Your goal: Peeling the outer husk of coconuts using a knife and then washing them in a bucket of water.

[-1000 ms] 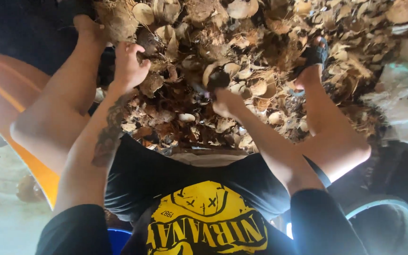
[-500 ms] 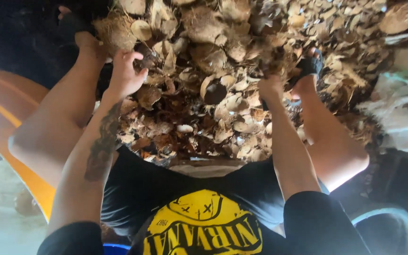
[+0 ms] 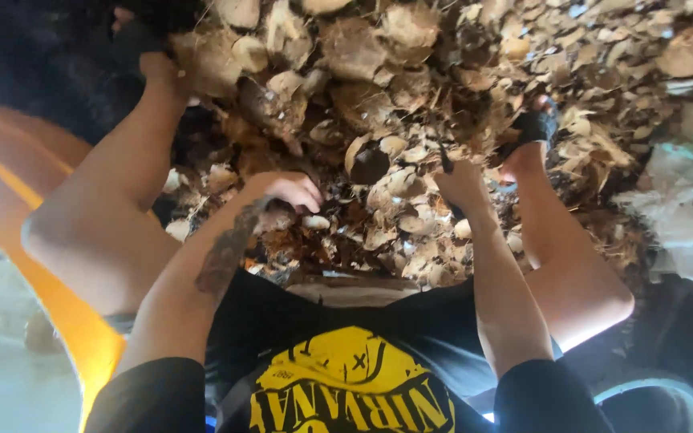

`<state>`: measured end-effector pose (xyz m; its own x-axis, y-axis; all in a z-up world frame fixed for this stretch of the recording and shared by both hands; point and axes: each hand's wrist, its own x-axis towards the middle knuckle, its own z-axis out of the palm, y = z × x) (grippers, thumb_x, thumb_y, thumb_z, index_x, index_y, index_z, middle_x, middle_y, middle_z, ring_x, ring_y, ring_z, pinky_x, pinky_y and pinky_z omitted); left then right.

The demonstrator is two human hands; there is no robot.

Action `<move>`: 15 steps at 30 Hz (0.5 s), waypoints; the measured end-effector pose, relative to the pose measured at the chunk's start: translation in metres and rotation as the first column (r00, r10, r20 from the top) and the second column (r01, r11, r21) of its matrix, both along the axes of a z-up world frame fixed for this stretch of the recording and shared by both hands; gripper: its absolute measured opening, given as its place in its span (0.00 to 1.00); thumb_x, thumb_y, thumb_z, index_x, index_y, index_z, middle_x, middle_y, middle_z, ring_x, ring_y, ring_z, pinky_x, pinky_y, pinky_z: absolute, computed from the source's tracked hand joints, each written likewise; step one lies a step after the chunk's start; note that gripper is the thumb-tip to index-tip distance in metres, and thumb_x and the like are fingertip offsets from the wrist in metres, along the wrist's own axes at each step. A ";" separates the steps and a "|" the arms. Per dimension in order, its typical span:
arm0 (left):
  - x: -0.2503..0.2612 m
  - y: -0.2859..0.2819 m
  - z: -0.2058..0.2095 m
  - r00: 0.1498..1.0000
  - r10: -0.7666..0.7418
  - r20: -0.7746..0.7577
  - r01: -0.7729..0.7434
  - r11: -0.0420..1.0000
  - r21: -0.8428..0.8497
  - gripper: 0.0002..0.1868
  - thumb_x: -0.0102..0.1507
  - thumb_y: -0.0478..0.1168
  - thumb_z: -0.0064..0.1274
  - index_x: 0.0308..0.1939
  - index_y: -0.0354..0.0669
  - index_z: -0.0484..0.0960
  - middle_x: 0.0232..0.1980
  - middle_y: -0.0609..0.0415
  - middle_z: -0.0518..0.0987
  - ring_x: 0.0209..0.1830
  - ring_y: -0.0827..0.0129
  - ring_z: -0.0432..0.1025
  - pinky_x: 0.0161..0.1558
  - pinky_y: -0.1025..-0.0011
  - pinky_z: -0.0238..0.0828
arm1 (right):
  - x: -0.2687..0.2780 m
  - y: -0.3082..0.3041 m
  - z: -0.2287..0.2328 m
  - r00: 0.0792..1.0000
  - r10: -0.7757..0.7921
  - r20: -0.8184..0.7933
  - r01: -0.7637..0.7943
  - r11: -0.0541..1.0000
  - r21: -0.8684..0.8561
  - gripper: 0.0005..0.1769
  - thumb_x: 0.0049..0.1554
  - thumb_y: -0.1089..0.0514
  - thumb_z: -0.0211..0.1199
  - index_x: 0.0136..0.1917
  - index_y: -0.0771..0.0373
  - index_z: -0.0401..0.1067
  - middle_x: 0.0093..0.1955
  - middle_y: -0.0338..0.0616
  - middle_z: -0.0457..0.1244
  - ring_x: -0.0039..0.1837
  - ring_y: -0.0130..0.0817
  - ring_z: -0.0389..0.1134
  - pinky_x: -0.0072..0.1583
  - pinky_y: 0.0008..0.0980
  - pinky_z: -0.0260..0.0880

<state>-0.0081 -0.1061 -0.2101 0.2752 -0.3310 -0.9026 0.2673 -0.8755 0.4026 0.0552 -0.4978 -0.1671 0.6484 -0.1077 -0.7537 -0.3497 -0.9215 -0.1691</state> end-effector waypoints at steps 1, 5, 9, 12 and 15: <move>-0.010 0.006 0.020 0.993 0.098 -0.061 -0.103 0.992 -0.079 0.36 0.57 0.65 0.64 0.65 0.54 0.83 0.72 0.37 0.74 0.76 0.38 0.63 0.76 0.49 0.58 | 0.001 0.031 0.036 0.995 0.097 -0.015 -0.095 0.992 0.079 0.27 0.50 0.45 0.59 0.56 0.63 0.80 0.52 0.58 0.70 0.62 0.60 0.71 0.62 0.63 0.71; -0.033 0.057 -0.028 1.000 0.023 -0.011 -0.022 0.998 0.052 0.35 0.56 0.62 0.65 0.64 0.51 0.86 0.66 0.37 0.81 0.69 0.42 0.73 0.69 0.49 0.69 | 0.019 0.135 0.083 0.985 0.142 0.096 -0.172 0.836 0.521 0.22 0.59 0.48 0.58 0.57 0.64 0.79 0.43 0.58 0.71 0.47 0.54 0.76 0.55 0.50 0.72; -0.034 0.109 -0.054 0.992 -0.044 0.122 0.020 0.982 0.190 0.24 0.54 0.53 0.66 0.52 0.53 0.92 0.52 0.43 0.88 0.56 0.45 0.81 0.57 0.52 0.79 | 0.032 0.205 -0.021 0.906 0.379 0.188 -0.418 0.733 0.537 0.21 0.61 0.48 0.54 0.52 0.67 0.78 0.43 0.62 0.71 0.51 0.63 0.75 0.52 0.54 0.75; -0.031 0.136 -0.062 0.936 0.326 0.133 -0.335 0.941 0.050 0.21 0.59 0.53 0.64 0.51 0.47 0.90 0.54 0.32 0.84 0.56 0.37 0.79 0.47 0.47 0.81 | 0.030 0.210 -0.045 0.902 0.398 0.168 -0.429 0.778 0.459 0.15 0.55 0.50 0.57 0.37 0.60 0.78 0.31 0.49 0.69 0.39 0.51 0.75 0.44 0.48 0.76; -0.001 0.127 -0.007 0.890 0.345 0.299 -0.388 0.916 0.099 0.17 0.52 0.58 0.66 0.18 0.56 0.81 0.23 0.55 0.79 0.24 0.58 0.76 0.23 0.59 0.72 | 0.032 0.174 0.001 0.954 0.226 0.198 -0.282 0.901 0.330 0.12 0.56 0.61 0.56 0.47 0.73 0.75 0.40 0.63 0.70 0.49 0.61 0.75 0.54 0.54 0.74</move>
